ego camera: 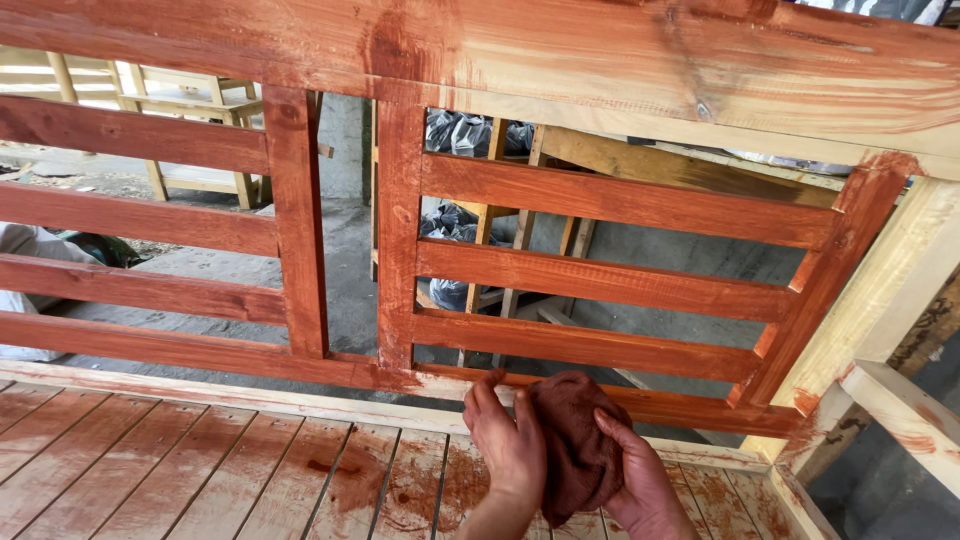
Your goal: The person applies reddish-brown stain to a wooden chair using a cloth. They wipe the backrest slats and frame, then dip the cloth into a bucket to reload stain, and continue applying it to the armrest and seat slats.
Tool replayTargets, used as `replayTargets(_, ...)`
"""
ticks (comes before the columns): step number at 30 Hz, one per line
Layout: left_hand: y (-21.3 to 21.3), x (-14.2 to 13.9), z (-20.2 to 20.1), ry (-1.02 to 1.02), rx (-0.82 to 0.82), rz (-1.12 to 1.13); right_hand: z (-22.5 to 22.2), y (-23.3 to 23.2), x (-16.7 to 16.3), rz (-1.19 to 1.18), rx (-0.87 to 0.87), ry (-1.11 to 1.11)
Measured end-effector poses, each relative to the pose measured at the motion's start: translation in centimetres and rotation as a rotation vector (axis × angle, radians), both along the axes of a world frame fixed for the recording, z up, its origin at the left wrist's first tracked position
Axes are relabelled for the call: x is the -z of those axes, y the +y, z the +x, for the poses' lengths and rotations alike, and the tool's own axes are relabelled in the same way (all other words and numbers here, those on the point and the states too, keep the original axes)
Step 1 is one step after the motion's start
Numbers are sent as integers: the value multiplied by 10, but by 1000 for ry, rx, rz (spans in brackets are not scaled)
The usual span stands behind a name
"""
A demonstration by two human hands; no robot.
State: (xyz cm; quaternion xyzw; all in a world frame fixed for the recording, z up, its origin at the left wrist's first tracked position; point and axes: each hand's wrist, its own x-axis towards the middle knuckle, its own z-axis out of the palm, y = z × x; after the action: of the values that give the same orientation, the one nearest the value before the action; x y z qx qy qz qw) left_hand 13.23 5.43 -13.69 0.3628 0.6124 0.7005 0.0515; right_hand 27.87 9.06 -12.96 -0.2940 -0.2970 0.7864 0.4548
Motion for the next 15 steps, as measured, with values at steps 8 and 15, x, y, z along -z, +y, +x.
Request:
replayTargets(8,-22,-19,27,68,396,-235,-12,-7,-10,165,426,-225)
replayTargets(15,-4,-44,25,-445,547,-518,-7,-15,-8,156,355,-163)
